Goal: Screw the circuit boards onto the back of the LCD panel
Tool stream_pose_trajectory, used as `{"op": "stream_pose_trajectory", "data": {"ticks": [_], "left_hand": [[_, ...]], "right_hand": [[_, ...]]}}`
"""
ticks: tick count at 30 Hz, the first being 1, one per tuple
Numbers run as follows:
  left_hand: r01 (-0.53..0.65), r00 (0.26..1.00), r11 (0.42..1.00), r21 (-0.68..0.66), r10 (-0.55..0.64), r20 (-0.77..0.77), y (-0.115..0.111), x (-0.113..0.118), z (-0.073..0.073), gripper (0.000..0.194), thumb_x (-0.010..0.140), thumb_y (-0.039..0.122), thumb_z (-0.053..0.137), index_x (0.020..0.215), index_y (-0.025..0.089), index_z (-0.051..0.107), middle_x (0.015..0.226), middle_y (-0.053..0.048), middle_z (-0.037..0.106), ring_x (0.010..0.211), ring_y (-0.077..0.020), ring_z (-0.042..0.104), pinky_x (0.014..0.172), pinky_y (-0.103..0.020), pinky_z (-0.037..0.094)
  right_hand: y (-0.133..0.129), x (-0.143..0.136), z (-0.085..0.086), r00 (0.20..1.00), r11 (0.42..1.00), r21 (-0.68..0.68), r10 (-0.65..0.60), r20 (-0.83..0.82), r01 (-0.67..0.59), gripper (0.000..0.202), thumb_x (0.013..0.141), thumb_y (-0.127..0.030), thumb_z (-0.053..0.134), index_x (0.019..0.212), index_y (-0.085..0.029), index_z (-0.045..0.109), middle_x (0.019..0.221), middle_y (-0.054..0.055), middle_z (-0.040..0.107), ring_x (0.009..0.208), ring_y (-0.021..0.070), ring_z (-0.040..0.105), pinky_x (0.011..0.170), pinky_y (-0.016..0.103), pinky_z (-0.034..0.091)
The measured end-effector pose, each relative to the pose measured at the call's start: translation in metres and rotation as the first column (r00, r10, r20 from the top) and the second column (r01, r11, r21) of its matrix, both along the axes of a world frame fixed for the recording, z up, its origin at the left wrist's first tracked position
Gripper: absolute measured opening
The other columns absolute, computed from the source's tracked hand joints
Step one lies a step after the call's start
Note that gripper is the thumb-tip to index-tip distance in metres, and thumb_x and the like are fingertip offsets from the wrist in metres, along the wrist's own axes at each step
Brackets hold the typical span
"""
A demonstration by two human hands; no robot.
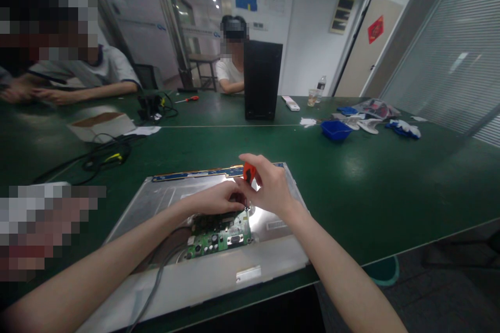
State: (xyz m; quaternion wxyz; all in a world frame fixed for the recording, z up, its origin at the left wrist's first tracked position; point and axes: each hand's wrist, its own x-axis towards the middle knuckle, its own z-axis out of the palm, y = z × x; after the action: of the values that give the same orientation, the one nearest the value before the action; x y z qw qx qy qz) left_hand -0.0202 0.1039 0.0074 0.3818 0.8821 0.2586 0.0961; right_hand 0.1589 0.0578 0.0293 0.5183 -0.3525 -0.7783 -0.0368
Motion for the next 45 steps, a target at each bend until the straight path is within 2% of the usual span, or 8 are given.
{"op": "stream_pose_trajectory", "data": {"ticks": [3,10,22,30,36,45], "left_hand": [[0.004,1.000,1.000,0.012,-0.004,-0.001,0.0007,0.0003,-0.0007,0.006,0.076,0.017,0.060,0.077,0.015,0.065,0.071,-0.001,0.063,0.068,-0.0154,0.056,0.064,-0.024,0.042],[0.002,1.000,1.000,-0.026,-0.001,0.009,0.0009,-0.0002,-0.0016,0.010,0.076,0.015,0.059,0.082,0.015,0.066,0.077,-0.002,0.066,0.071,-0.0163,0.058,0.067,-0.025,0.044],[0.011,1.000,1.000,0.028,-0.012,0.011,0.0003,-0.0005,-0.0014,0.008,0.075,0.019,0.059,0.077,0.015,0.065,0.072,-0.001,0.063,0.068,-0.0155,0.055,0.065,-0.025,0.041],[-0.015,1.000,1.000,-0.002,0.015,-0.001,0.0000,-0.0001,0.0004,0.009,0.076,0.023,0.061,0.080,0.015,0.065,0.075,-0.001,0.063,0.072,-0.0173,0.056,0.066,-0.026,0.042],[-0.015,1.000,1.000,-0.013,0.015,-0.013,-0.0005,0.0003,0.0029,0.009,0.075,0.020,0.059,0.080,0.015,0.064,0.076,-0.002,0.064,0.072,-0.0177,0.057,0.068,-0.027,0.043],[-0.003,1.000,1.000,0.009,0.002,0.018,0.0011,-0.0003,-0.0021,0.010,0.075,0.021,0.057,0.079,0.015,0.064,0.077,-0.003,0.064,0.075,-0.0183,0.057,0.069,-0.027,0.043]], "right_hand": [[-0.0016,0.0002,0.0018,1.000,1.000,-0.024,0.012,0.008,-0.012,0.038,0.084,-0.028,0.061,0.120,-0.026,0.049,0.077,-0.004,0.058,0.051,0.0093,0.048,0.049,0.023,0.042],[-0.0055,-0.0007,0.0059,0.997,0.995,-0.065,0.077,-0.030,-0.079,0.045,0.078,-0.015,0.054,0.121,-0.025,0.047,0.080,-0.003,0.059,0.054,0.0095,0.051,0.051,0.022,0.046],[-0.0005,-0.0004,-0.0008,1.000,1.000,-0.021,0.001,0.005,-0.001,0.038,0.084,-0.028,0.063,0.119,-0.027,0.049,0.078,-0.004,0.058,0.051,0.0093,0.049,0.048,0.024,0.043],[-0.0057,0.0002,0.0053,0.994,0.991,-0.073,0.111,-0.015,-0.111,0.047,0.080,-0.018,0.056,0.125,-0.025,0.046,0.083,-0.001,0.060,0.057,0.0109,0.053,0.051,0.024,0.047],[-0.0056,-0.0015,0.0039,0.997,0.996,-0.040,0.076,-0.009,-0.076,0.045,0.081,-0.017,0.059,0.124,-0.025,0.047,0.077,-0.004,0.057,0.053,0.0090,0.051,0.050,0.022,0.045],[-0.0017,-0.0012,0.0024,0.998,0.998,0.000,0.071,-0.001,-0.071,0.042,0.082,-0.021,0.064,0.121,-0.026,0.048,0.082,-0.003,0.059,0.053,0.0076,0.049,0.048,0.020,0.041]]}}
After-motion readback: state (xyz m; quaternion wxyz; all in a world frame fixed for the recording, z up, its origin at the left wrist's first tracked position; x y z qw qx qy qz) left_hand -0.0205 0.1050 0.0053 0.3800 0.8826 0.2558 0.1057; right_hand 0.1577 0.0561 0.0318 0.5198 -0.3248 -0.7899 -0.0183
